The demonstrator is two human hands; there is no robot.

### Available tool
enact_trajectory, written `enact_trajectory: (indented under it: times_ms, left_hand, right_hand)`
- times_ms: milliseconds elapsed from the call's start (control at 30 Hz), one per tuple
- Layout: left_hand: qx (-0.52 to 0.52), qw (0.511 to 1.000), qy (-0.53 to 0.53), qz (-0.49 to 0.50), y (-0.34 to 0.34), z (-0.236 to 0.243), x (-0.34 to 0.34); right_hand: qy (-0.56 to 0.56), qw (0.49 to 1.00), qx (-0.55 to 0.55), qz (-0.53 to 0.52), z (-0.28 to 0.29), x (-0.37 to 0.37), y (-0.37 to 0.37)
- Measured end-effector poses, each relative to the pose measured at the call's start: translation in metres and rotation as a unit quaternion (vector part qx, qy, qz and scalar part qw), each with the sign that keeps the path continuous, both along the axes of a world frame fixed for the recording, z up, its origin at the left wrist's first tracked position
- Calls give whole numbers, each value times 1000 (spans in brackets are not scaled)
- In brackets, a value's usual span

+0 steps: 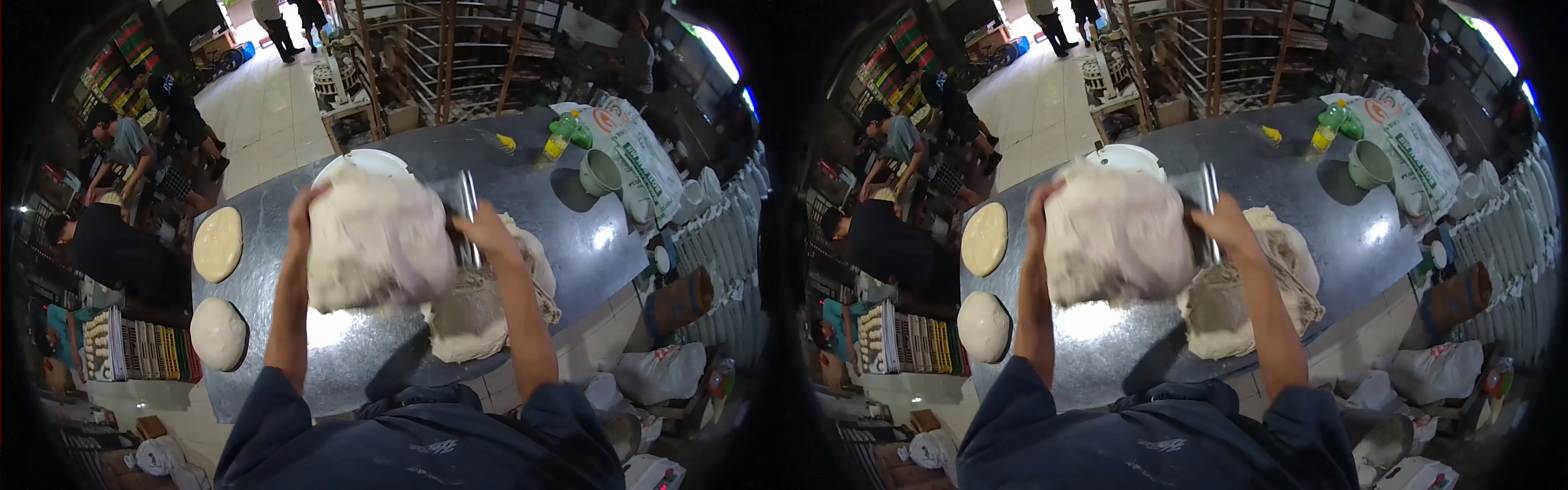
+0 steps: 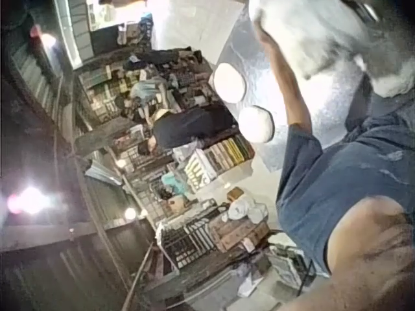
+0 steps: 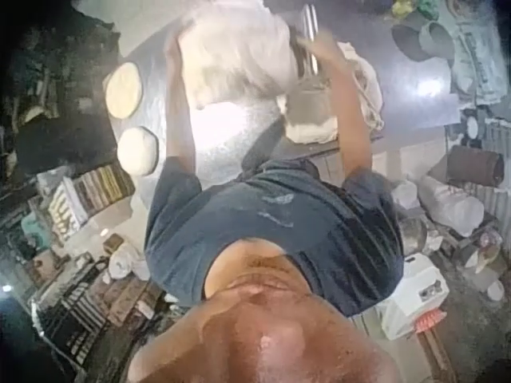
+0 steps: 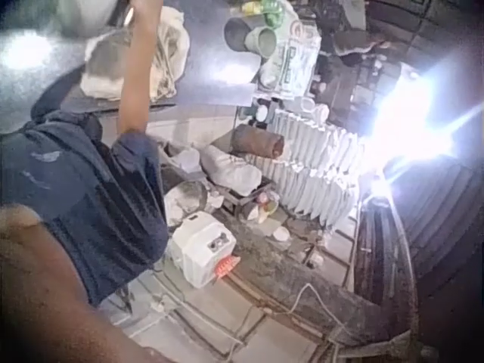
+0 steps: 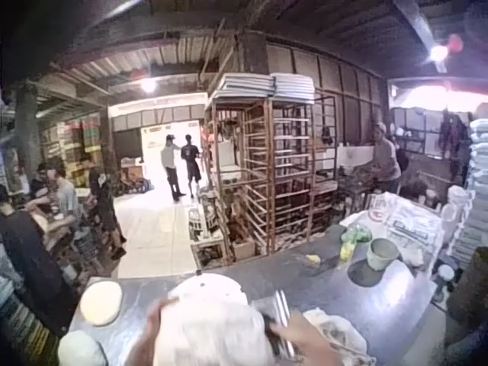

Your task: The recorder is dividing a large mass of dough with a bench scraper, weighing the portions, and rounding them into tight balls on a metal workbench.

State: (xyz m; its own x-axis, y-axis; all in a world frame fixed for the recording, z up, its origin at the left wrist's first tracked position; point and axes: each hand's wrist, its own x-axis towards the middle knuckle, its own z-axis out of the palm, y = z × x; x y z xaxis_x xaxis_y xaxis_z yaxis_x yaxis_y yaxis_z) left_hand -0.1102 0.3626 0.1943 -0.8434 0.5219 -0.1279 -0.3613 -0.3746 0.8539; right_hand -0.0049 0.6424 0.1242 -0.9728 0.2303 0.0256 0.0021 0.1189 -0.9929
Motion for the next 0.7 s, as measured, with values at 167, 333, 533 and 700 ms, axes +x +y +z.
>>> enact_trajectory:
  times_ms: [167, 333, 533, 700]
  left_hand:
    - [27, 998, 49, 16, 18, -22, -105]
    - [-168, 965, 179, 86, -4, -97, -154]
    - [-525, 704, 455, 149, -29, -87, -145]
    - [-376, 770, 423, 296, -58, -85, -126]
  right_hand:
    - [-40, 963, 251, -91, 25, -133, 6]
    - [37, 979, -21, -197, -34, -106, 5]
    - [23, 816, -355, -454, -137, 50, -26]
    - [-68, 782, -372, -495, -181, 187, -63]
